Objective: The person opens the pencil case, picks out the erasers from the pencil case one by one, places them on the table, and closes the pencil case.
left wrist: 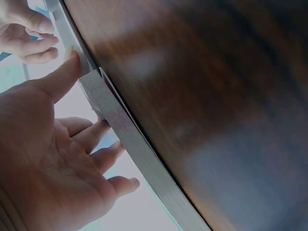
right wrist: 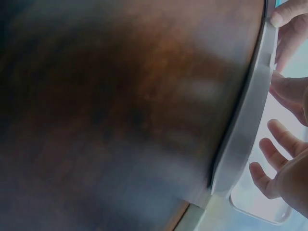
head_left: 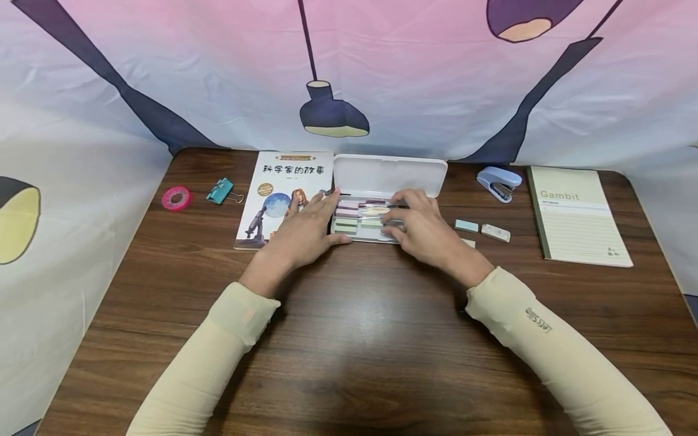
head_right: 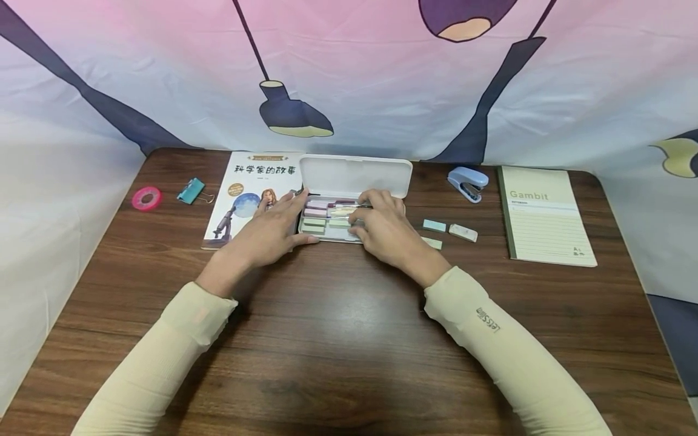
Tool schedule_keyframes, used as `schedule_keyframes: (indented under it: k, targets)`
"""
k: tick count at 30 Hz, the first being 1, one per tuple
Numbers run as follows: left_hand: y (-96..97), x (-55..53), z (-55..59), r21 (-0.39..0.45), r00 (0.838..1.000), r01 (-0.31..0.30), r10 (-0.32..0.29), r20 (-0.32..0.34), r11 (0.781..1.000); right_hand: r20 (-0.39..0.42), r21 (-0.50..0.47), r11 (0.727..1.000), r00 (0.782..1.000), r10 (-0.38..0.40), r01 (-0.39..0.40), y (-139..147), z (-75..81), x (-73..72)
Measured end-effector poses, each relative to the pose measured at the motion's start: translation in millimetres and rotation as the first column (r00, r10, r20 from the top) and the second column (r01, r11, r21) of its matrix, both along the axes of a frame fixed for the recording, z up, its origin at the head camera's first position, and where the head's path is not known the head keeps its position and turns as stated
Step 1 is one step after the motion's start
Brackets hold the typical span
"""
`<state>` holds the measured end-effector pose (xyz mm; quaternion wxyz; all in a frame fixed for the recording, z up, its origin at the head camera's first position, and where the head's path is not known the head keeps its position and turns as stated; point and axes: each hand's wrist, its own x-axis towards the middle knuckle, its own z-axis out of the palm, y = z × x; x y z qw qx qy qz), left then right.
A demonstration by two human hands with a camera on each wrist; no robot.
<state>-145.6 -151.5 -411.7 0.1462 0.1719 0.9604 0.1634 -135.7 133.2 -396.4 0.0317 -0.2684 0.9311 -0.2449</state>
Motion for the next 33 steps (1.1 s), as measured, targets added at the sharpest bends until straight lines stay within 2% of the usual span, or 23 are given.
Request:
schedule_keyframes:
  k: [1,6,9,11,15,18,19,22,24,25,27,29,30,32,33]
  targets:
    - [-0.4,-0.8,-2.3,-0.001,1.000,0.000,0.000,-0.004,1.000,0.000,0.005,1.000,1.000,0.000,0.000,0,-0.5,-0.2]
    - [1.1,1.0,2.2,-0.004,1.000,-0.001,0.001,0.002,1.000,-0.006,0.014,1.000,1.000,0.000,0.000,-1,-1.4,-1.6]
    - [0.9,0.0,0.4,-0.004,1.000,0.001,-0.001,-0.005,1.000,-0.008,0.013,1.000,1.000,0.005,-0.005,-2,-1.1,-1.7]
    - [2.4,1.2,3.9,-0.004,1.000,0.003,-0.003,0.002,1.000,-0.008,0.013,1.000,1.000,0.007,-0.006,-3,-1.0,-1.6]
    - [-0.6,-1.9,-5.5,-0.002,1.000,0.004,-0.004,-0.012,1.000,-0.008,0.016,1.000,1.000,0.003,-0.003,-5,-0.9,-2.3]
    - [-0.5,-1.4,-3.7,0.002,1.000,0.002,-0.002,-0.007,1.000,-0.009,0.013,1.000,1.000,0.007,-0.007,-7,-2.6,-5.0]
    - [-0.8,-1.9,-3.8,0.004,1.000,0.003,-0.003,-0.008,1.000,-0.011,0.008,1.000,1.000,0.011,-0.011,-7,-4.3,-6.3]
    - [3.4,3.8,10.8,0.000,1.000,0.003,-0.003,0.011,1.000,-0.023,-0.014,1.000,1.000,0.020,-0.020,-7,-19.0,-14.1]
    - [4.1,4.5,12.9,0.001,1.000,0.003,-0.003,0.012,1.000,-0.041,-0.016,1.000,0.999,0.023,-0.023,-5,-32.6,-20.5]
    - [4.4,5.1,14.3,0.000,1.000,0.003,-0.003,0.011,1.000,-0.048,-0.014,1.000,0.999,0.022,-0.023,-6,-34.1,-21.3]
    - [4.5,4.9,13.9,0.002,1.000,0.001,-0.001,0.011,1.000,-0.056,-0.010,1.000,0.998,0.020,-0.020,-7,-34.0,-21.6]
    - [1.0,-0.1,1.8,0.007,1.000,0.009,-0.009,-0.010,1.000,-0.060,0.003,1.000,0.998,0.018,-0.018,-9,-24.0,-17.7]
    - [1.8,1.1,5.3,0.002,1.000,0.007,-0.007,-0.002,1.000,-0.063,-0.001,1.000,0.998,0.018,-0.018,-10,-23.9,-17.8]
    - [-1.3,-1.9,-4.5,0.018,1.000,0.009,-0.009,-0.016,1.000,-0.057,-0.015,1.000,0.998,0.016,-0.017,-9,-28.5,-19.7]
    - [0.3,0.3,1.0,0.010,1.000,0.007,-0.007,-0.008,1.000,-0.054,-0.011,1.000,0.998,0.015,-0.015,-9,-30.6,-20.8]
